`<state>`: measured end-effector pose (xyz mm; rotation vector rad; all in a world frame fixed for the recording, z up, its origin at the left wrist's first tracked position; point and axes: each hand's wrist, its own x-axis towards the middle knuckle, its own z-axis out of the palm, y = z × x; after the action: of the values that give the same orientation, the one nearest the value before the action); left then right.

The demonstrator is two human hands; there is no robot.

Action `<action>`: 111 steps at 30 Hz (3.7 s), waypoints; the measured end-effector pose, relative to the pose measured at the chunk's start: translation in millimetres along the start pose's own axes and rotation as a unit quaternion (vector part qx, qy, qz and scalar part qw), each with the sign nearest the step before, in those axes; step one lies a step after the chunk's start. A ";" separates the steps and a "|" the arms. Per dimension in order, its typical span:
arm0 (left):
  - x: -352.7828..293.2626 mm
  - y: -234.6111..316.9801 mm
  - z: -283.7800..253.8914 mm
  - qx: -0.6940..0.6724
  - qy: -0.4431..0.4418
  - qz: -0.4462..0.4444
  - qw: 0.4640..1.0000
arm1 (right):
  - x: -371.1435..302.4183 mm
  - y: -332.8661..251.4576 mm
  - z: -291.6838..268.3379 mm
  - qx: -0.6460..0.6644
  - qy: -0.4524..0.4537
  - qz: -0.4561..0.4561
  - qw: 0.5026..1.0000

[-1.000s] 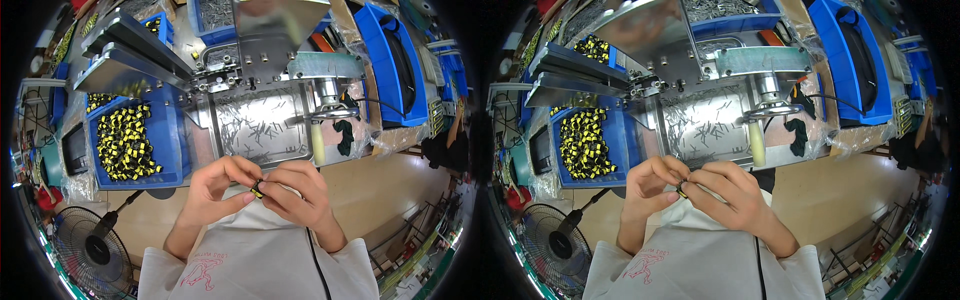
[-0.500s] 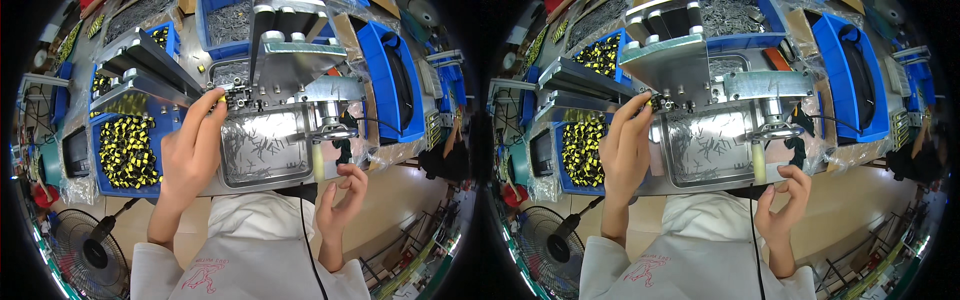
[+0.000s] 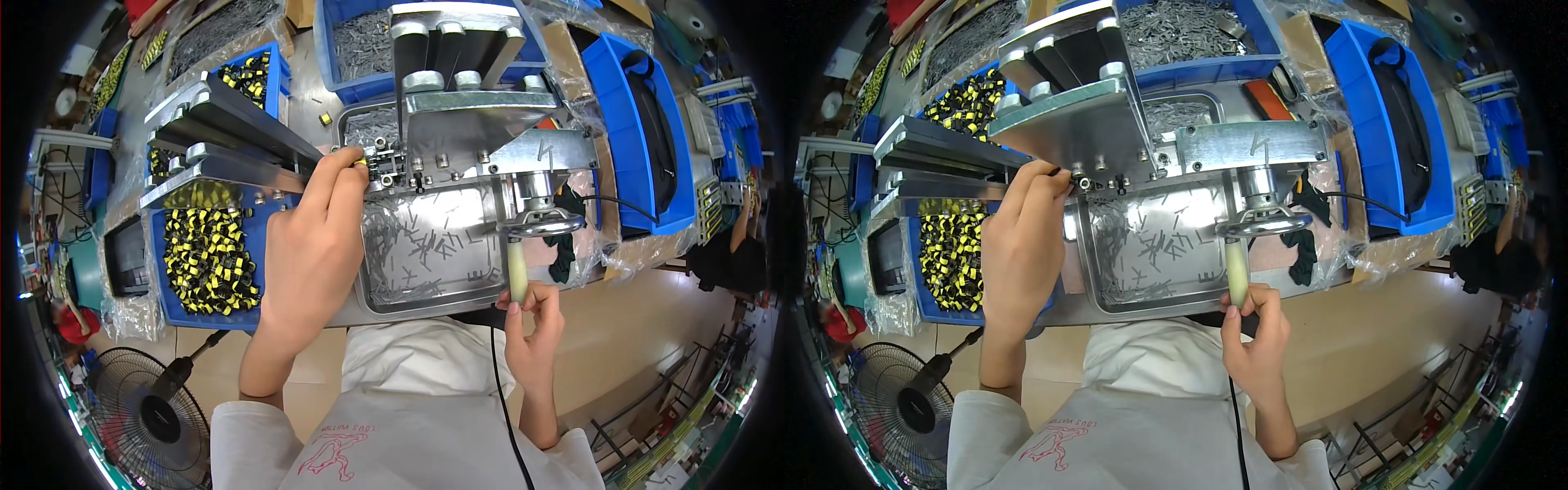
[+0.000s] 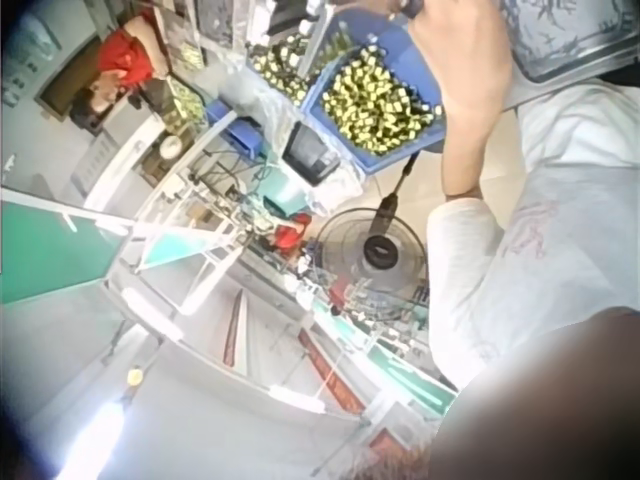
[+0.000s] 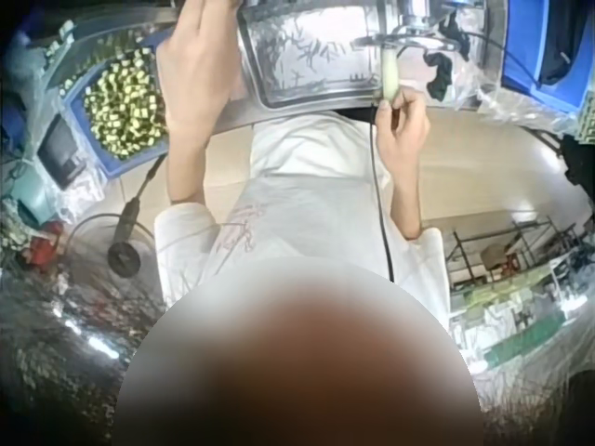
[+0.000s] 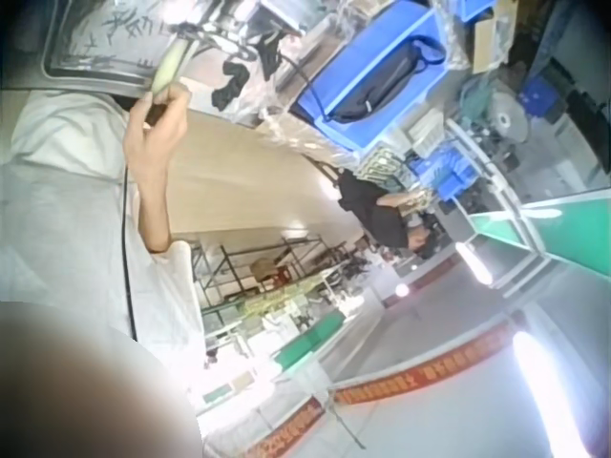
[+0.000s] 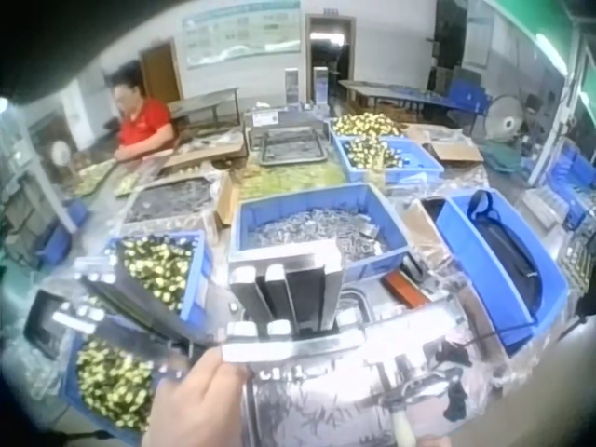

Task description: Picking small electronic parts from bins, placing them into an assembly jig, and operating a manual press lever.

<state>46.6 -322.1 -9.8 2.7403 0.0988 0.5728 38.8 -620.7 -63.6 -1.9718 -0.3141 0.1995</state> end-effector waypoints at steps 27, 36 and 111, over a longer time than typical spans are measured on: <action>2.8 -1.3 5.6 -0.050 0.023 -0.014 0.998 | 15.3 14.9 -28.7 -0.160 0.180 0.023 0.970; -1.3 -8.9 8.5 -0.014 0.021 0.039 0.999 | -9.5 11.9 -5.1 0.096 0.076 0.007 0.992; -1.2 -10.5 13.9 -0.033 0.044 0.045 0.997 | 15.8 14.5 14.8 -0.053 0.073 0.124 0.988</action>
<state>51.0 -316.8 -25.8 2.6654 -0.0219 0.7085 51.6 -608.6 -82.8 -2.1169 0.0180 0.1986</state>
